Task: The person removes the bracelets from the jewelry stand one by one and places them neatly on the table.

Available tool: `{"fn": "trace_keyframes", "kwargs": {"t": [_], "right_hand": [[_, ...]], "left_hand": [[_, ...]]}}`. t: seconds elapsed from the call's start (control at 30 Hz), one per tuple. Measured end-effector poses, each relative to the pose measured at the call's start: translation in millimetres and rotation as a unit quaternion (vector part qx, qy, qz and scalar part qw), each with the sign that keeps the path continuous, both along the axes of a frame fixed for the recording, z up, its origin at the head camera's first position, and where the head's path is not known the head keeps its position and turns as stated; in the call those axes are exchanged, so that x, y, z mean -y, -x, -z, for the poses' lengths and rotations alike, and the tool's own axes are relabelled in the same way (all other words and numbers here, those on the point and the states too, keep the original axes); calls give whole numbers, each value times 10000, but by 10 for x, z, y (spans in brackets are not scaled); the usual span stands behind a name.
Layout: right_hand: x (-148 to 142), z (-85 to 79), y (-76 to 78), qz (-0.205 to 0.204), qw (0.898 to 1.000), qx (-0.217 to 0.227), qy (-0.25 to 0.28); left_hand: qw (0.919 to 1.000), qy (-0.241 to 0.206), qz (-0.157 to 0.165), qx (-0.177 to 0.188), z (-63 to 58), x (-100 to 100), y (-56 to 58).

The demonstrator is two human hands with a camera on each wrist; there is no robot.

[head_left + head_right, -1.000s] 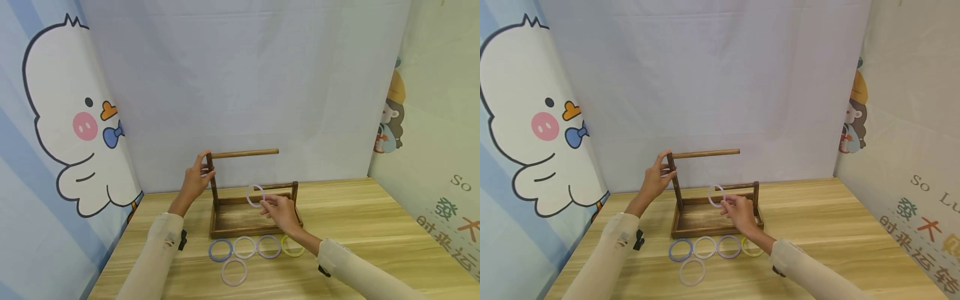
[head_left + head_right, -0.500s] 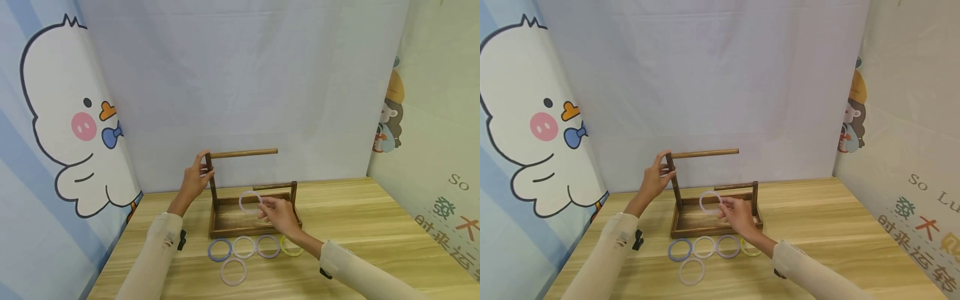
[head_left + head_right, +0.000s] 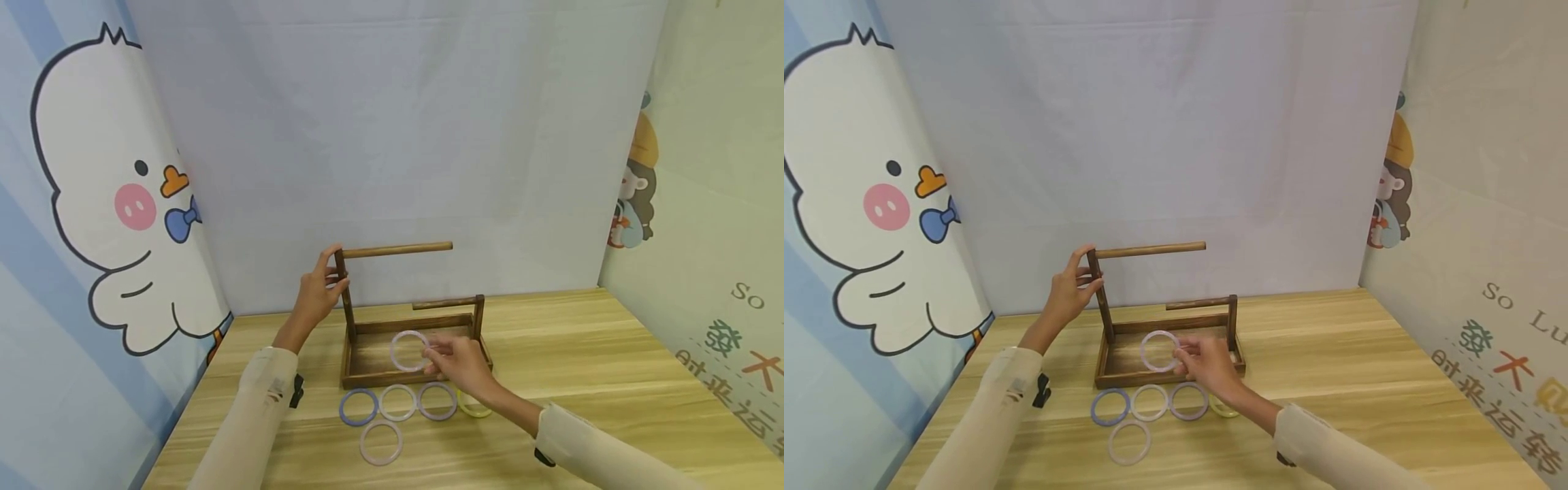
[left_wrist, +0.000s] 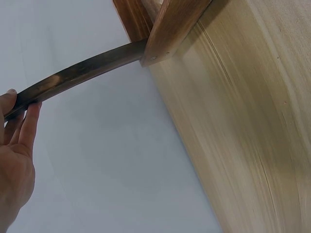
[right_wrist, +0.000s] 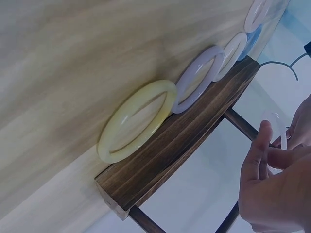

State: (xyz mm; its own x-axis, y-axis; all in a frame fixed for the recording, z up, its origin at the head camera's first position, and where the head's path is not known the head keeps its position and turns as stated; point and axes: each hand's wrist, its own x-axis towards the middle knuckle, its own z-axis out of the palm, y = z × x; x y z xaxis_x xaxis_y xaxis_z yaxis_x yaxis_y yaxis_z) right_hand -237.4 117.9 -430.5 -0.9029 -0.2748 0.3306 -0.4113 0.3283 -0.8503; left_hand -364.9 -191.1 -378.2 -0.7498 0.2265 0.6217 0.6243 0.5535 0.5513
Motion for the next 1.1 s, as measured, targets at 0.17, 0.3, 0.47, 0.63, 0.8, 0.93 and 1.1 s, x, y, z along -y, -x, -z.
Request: {"fn": "trace_keyframes", "kwargs": {"t": [0.17, 0.3, 0.47, 0.63, 0.8, 0.93, 1.1], "right_hand": [[-63, 44, -76, -238, 9995, 160, -98], [-124, 59, -135, -386, 9989, 151, -198], [-191, 70, -217, -562, 9972, 378, -314], [-245, 92, -312, -800, 9935, 560, -583], [-286, 132, -370, -1091, 9898, 673, -628], [-293, 193, -400, -1241, 9868, 815, -654], [-282, 297, -445, -1334, 9824, 994, -850]], "left_hand": [[10000, -27, -19, -7, -7, 11, 1], [10000, -34, -34, -39, -17, 18, 2], [10000, -36, 2, -42, -13, 23, -4], [10000, 3, -11, -1, -4, 24, -5], [10000, -19, -11, 4, -10, 23, -8], [10000, -11, -43, 27, -18, 24, -15], [10000, -3, -67, 59, -16, 23, -17]]}}
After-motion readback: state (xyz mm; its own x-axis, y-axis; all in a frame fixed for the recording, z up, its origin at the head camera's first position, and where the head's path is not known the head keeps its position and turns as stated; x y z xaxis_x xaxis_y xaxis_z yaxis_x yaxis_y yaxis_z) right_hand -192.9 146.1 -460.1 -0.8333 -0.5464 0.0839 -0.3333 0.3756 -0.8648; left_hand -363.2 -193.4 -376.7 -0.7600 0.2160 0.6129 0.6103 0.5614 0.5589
